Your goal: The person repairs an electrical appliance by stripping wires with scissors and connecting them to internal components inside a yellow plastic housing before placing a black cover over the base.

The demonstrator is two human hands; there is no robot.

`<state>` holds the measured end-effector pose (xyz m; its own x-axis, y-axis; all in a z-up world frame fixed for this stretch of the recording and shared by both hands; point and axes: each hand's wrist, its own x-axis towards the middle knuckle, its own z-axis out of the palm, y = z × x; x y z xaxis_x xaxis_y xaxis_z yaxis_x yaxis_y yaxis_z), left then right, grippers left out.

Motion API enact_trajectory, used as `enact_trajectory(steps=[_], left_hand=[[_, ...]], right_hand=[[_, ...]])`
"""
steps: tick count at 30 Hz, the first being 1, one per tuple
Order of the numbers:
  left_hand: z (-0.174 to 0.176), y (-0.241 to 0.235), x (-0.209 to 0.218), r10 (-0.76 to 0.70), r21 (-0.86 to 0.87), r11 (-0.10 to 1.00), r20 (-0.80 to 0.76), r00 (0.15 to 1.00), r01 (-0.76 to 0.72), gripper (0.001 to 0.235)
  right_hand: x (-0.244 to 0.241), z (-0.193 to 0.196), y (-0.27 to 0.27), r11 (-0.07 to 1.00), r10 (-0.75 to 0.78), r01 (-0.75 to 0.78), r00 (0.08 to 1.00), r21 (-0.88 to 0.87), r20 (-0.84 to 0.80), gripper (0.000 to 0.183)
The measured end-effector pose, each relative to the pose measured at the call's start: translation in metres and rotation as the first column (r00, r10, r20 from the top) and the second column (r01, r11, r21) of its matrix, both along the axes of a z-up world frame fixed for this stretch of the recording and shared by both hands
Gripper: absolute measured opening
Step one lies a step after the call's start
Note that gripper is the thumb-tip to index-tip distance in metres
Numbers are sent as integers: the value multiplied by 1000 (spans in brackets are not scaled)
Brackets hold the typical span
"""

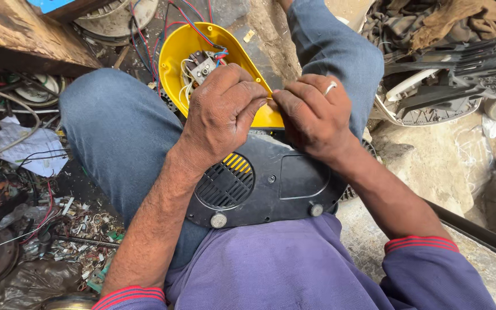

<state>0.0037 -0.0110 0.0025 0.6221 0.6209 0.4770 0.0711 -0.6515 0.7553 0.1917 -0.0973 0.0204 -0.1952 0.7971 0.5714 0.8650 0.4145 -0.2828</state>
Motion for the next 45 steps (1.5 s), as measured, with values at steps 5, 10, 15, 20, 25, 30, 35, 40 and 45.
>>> enact_trajectory(steps=[5,10,15,20,25,30,35,40,45], left_hand=[[-2,-2,0,-37,35,999,29,999,36,17],[-4,2,-6,55,40,998,32,998,-56,20],[-4,6,-13,125,-72,990,67,990,-120,17],[-5,10,-15,174,-73,983,38,984,-171,18],[-10,15,-33,256,-198,949,32,966,-245,8],[-22,24,-42,468,-617,763,321,823,-193,16],[-33,37,-48,531,-775,631,469,706,40,13],[-51,13,-26,485,-701,707,384,786,-94,14],[-59,-5,-1,258,-437,887,201,945,-149,13]], right_hand=[[4,-24,-14,829,-344,54,833,-556,-432,22],[24,-38,-14,631,-620,-74,551,-772,-559,39],[27,-19,-35,878,-44,15,998,-478,-50,40],[22,-28,-56,781,-44,37,999,-623,5,60],[36,-41,-57,697,-70,-47,989,-716,-133,54],[50,-27,-51,650,-87,-60,984,-757,-153,52],[81,-10,-52,663,-225,-57,936,-746,-271,53],[102,-6,-47,643,-329,-82,868,-761,-371,56],[118,-16,-40,530,-464,-237,723,-815,-512,56]])
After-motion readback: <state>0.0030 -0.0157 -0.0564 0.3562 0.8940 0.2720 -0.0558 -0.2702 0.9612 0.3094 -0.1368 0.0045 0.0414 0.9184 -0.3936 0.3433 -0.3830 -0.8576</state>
